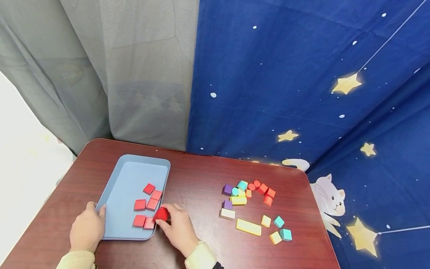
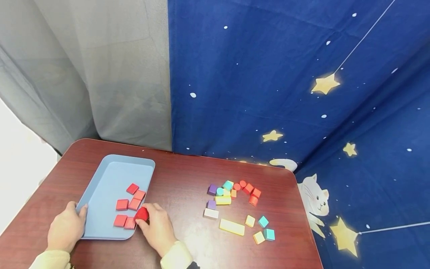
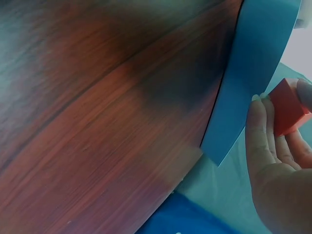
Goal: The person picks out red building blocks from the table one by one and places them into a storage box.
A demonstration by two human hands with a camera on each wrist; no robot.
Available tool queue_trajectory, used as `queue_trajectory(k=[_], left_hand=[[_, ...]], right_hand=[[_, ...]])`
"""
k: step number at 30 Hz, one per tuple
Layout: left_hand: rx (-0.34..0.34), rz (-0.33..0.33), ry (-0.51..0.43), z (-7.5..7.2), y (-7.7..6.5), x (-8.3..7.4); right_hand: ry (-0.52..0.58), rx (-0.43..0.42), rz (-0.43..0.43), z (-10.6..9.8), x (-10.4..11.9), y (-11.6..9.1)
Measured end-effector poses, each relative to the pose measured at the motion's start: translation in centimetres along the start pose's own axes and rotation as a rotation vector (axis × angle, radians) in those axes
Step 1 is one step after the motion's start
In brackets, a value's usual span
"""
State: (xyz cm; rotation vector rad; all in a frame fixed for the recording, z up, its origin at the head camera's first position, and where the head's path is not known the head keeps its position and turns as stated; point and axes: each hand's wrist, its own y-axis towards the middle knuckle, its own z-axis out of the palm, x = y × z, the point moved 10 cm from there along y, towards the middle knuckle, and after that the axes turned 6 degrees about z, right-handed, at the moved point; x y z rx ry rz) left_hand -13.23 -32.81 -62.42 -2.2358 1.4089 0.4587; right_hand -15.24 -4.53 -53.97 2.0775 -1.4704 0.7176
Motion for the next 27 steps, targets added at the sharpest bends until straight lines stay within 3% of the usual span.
queue_trajectory(k=[4,12,17,27], left_hand=[[0.000,0.004,0.003,0.1,0.0,-0.1],[-0.004,0.012,0.008,-0.1,0.0,-0.1],[-0.016,0.019,0.007,-0.2,0.1,0.0],[0.010,-0.001,0.016,0.2,0.1,0.0]], right_hand=[[-0.049,-0.004,-0.031,0.7,0.8,0.3],[-0.230,-0.064,-0.172,1.1,2.8,0.6],[-0.336,-0.047,-0.222,1.8,3.2,0.7],[-0.411,-0.013,-0.234,3.1,2.9,1.1]])
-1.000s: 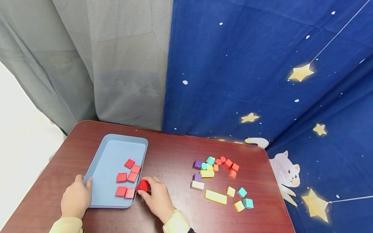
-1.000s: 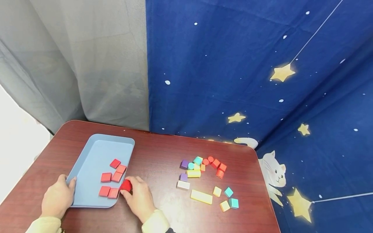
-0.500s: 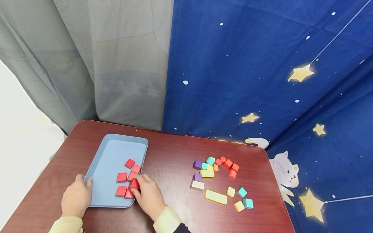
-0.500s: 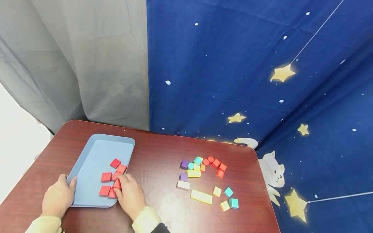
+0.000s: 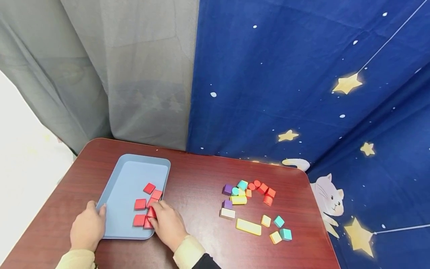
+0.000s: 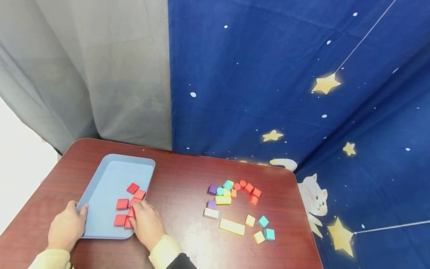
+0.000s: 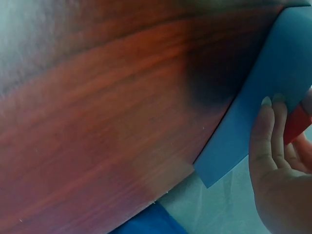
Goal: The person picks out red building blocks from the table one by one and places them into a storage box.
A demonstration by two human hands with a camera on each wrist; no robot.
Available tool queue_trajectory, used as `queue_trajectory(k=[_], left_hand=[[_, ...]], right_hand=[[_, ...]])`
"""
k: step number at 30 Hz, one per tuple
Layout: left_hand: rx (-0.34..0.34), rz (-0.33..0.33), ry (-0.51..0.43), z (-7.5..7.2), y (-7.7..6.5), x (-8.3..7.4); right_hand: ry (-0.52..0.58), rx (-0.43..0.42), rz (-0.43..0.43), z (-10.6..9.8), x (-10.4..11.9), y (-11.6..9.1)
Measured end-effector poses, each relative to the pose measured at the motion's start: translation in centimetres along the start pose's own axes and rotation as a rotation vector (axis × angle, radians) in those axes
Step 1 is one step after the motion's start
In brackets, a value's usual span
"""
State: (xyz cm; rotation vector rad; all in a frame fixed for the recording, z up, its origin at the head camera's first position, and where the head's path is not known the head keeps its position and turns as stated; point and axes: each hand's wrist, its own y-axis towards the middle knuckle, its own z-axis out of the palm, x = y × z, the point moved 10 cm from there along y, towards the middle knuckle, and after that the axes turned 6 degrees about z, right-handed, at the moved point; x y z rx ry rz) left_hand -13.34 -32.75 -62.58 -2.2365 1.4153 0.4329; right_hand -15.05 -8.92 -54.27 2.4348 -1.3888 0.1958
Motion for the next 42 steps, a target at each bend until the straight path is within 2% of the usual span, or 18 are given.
queue_trajectory(k=[10,26,42], left_hand=[[-0.024,0.021,-0.009,-0.4,-0.2,0.0],[-0.027,0.014,-0.005,-0.4,-0.1,-0.1],[-0.023,0.020,-0.003,-0.4,-0.1,-0.2]], right_hand=[[-0.076,0.052,-0.057,0.3,0.6,0.5],[-0.060,0.056,-0.061,0.0,0.9,0.3],[-0.050,0.057,0.004,0.6,0.1,1.3]])
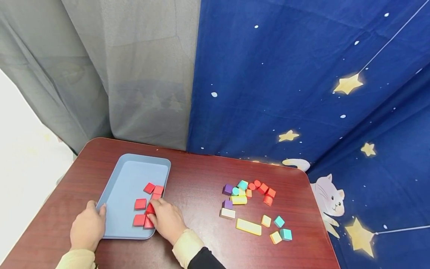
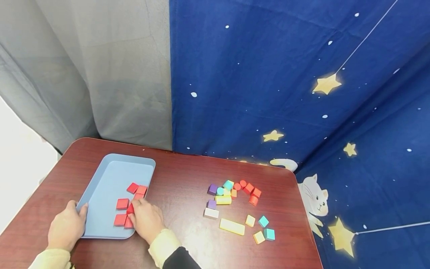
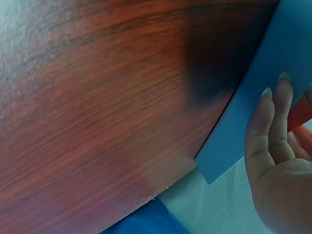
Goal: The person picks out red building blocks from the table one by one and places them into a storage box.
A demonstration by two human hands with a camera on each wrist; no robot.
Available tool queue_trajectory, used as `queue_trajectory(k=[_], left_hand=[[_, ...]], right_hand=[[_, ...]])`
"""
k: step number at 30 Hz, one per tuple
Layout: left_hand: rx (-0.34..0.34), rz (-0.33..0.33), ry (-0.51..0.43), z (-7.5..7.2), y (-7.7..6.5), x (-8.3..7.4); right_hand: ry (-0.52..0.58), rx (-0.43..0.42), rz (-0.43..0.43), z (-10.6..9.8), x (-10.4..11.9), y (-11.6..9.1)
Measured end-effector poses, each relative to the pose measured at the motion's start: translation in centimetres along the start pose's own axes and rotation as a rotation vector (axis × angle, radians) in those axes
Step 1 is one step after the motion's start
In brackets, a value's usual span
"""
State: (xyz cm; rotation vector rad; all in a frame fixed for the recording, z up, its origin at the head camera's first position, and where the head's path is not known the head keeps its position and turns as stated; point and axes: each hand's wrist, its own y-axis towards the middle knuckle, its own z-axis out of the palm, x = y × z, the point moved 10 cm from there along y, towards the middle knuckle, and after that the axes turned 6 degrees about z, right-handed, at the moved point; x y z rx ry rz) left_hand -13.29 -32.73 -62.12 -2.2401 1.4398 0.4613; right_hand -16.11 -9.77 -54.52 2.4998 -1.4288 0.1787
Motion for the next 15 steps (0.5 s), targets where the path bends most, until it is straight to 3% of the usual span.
queue_trajectory(k=[15], left_hand=[[0.006,-0.008,0.000,0.3,0.2,0.4]], right_hand=[[-0.071,0.059,0.047,1.9,-0.3,0.3]])
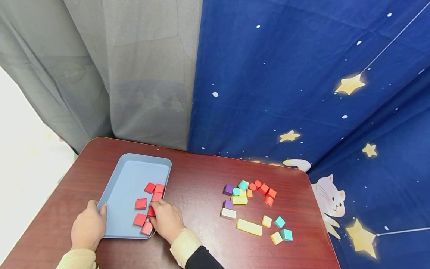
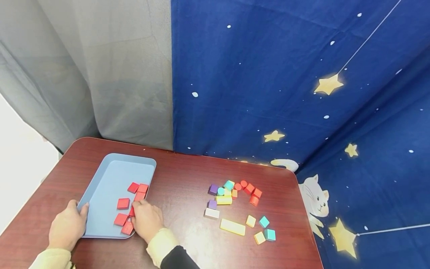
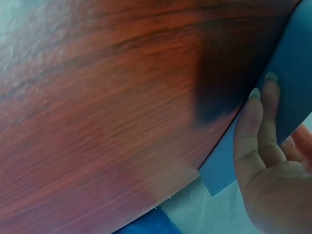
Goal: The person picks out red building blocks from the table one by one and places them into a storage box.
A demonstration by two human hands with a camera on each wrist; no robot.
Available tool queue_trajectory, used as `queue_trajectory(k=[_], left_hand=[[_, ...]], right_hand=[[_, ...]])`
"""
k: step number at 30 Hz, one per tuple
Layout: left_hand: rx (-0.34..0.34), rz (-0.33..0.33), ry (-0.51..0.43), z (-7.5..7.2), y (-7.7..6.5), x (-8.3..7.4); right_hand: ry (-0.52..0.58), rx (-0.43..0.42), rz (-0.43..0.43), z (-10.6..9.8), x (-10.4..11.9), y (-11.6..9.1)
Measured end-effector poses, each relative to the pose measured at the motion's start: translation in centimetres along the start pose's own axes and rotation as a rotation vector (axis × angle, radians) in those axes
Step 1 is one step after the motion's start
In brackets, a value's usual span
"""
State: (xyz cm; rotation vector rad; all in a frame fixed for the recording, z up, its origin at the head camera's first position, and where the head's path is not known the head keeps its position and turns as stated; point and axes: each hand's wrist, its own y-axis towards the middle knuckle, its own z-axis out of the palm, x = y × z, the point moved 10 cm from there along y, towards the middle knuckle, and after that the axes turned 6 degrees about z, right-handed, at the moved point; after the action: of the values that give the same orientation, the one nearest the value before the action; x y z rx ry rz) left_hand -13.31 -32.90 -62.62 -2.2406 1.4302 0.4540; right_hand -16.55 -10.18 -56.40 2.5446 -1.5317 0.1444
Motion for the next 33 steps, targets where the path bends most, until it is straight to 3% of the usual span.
queue_trajectory(k=[19,33], left_hand=[[-0.004,-0.006,-0.001,-0.3,-0.2,-0.2],[-0.021,0.006,-0.001,-0.2,-0.2,-0.2]], right_hand=[[0.027,-0.063,-0.004,-0.9,-0.1,-0.5],[0.134,-0.129,-0.063,-2.0,-0.6,-2.9]])
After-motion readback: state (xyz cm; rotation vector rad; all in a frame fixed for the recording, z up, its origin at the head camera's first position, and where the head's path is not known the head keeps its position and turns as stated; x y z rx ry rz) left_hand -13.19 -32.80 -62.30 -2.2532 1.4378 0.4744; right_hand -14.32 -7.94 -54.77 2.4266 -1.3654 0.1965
